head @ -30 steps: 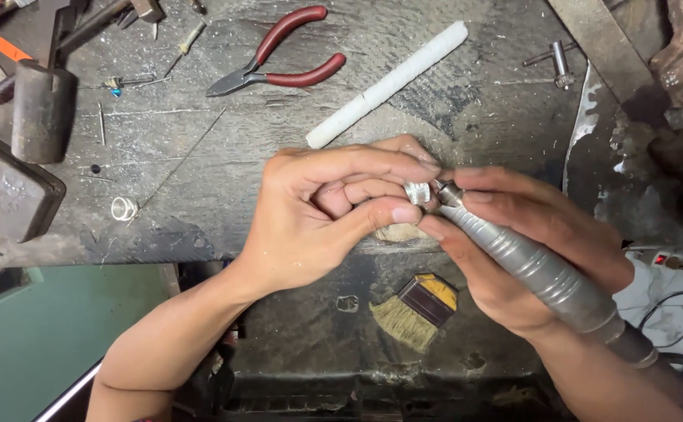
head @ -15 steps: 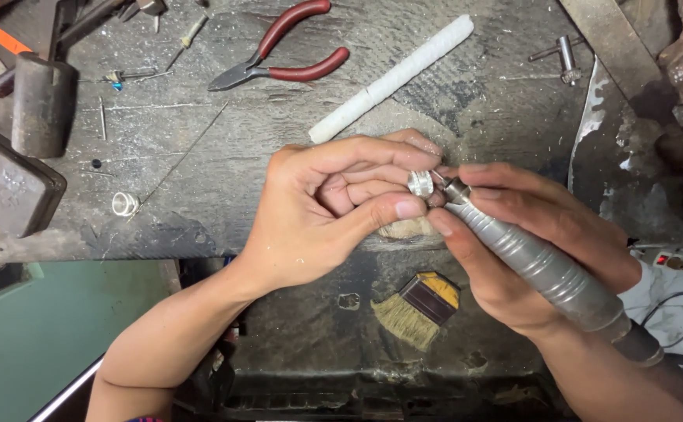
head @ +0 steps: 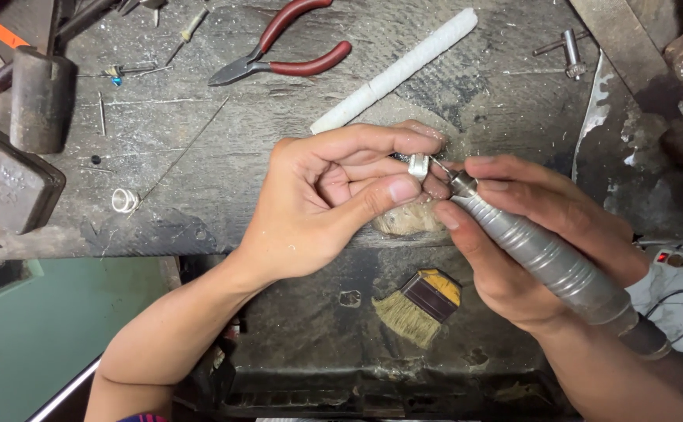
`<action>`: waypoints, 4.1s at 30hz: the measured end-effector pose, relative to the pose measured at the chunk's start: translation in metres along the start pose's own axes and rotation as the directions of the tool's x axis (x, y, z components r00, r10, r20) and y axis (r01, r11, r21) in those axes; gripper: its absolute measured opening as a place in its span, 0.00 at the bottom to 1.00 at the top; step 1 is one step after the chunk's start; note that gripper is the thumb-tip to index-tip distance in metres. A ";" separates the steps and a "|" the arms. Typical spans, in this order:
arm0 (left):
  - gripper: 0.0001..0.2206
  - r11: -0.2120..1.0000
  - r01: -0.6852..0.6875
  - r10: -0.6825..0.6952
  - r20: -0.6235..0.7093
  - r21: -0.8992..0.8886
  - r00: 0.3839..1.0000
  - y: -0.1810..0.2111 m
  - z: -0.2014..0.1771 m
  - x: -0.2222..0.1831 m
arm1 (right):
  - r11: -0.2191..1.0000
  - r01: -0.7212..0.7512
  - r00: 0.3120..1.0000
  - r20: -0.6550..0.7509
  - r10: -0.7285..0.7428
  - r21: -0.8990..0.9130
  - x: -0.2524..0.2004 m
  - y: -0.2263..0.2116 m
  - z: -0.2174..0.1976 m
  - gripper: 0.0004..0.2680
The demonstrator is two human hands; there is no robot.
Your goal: Polishing a small jewelry piece using a rotary tool and cleaning it with a brush at a workshop bench.
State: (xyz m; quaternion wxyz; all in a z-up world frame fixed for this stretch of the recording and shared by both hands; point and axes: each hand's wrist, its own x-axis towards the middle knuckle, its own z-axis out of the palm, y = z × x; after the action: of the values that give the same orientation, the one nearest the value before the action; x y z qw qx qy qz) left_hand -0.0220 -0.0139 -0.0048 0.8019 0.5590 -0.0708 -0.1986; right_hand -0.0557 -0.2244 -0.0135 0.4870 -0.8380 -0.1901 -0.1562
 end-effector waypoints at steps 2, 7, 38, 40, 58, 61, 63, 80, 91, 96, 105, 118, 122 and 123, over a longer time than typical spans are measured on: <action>0.12 1.000 0.008 -0.008 0.014 -0.008 1.000 0.000 -0.002 0.000 | 1.000 0.009 1.000 -0.021 -0.009 0.006 -0.002 0.004 0.002 0.12; 0.12 1.000 0.017 -0.017 0.039 -0.003 0.999 0.001 -0.004 0.001 | 1.000 0.006 0.998 -0.066 -0.005 0.010 -0.004 0.007 0.004 0.11; 0.13 0.997 -0.049 0.051 0.027 -0.063 0.998 -0.009 -0.007 -0.002 | 0.774 -0.351 0.856 -0.156 0.494 0.528 0.003 -0.006 0.003 0.12; 0.13 0.995 -0.092 0.092 -0.004 -0.032 0.996 -0.007 -0.002 -0.006 | 0.647 -0.446 0.785 -0.075 0.614 0.619 0.004 -0.011 -0.007 0.12; 0.16 0.910 -0.232 0.302 -0.168 0.344 0.938 -0.010 0.036 -0.100 | -0.018 -0.458 0.513 0.280 0.811 0.889 -0.014 -0.041 -0.044 0.14; 0.13 0.875 -0.263 0.358 -0.179 0.406 0.916 -0.017 0.038 -0.110 | 0.487 -0.649 0.710 0.234 0.664 0.584 -0.039 -0.058 -0.042 0.20; 0.07 0.856 -0.274 0.401 -0.227 0.438 0.888 -0.021 0.040 -0.113 | 0.825 -0.505 0.860 0.232 0.455 0.254 -0.067 -0.061 -0.035 0.11; 0.14 0.715 -0.302 0.517 -0.188 0.630 0.835 -0.044 0.024 -0.113 | 0.814 -0.552 0.790 0.199 0.580 -0.181 -0.157 -0.024 0.002 0.23; 0.20 0.508 -0.260 0.403 0.040 0.821 0.914 -0.053 0.020 -0.130 | 0.990 0.136 0.958 0.262 -0.119 -0.044 -0.094 -0.034 -0.006 0.18; 0.18 0.542 -0.164 0.394 -0.077 0.824 0.916 -0.055 0.017 -0.127 | 0.965 0.034 0.999 0.027 -0.042 0.261 -0.103 -0.033 -0.007 0.16; 0.17 0.971 -0.003 0.088 -0.351 0.238 0.932 -0.050 0.031 -0.117 | 0.991 -0.085 0.996 -0.006 0.086 0.101 -0.106 -0.037 -0.002 0.11; 0.05 0.999 -0.018 0.033 -0.386 0.043 0.922 -0.071 0.030 -0.122 | 0.982 0.004 0.997 0.072 0.009 -0.188 -0.115 -0.033 -0.001 0.15; 0.05 0.792 0.127 -0.442 -0.417 -0.598 0.794 -0.072 0.047 -0.121 | 0.997 -0.070 0.989 0.127 0.073 -0.026 -0.119 -0.050 0.011 0.15; 0.06 0.648 0.213 -0.599 -0.316 -0.732 0.736 -0.065 0.054 -0.119 | 0.993 -0.118 0.945 0.311 0.106 0.020 -0.110 -0.056 0.016 0.16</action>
State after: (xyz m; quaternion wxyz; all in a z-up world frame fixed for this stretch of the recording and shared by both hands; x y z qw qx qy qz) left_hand -0.1638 -0.0331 -0.0327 0.8607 0.2756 0.3614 -0.2295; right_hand -0.1781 -0.2037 -0.0277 0.4753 -0.8521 -0.2189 0.0085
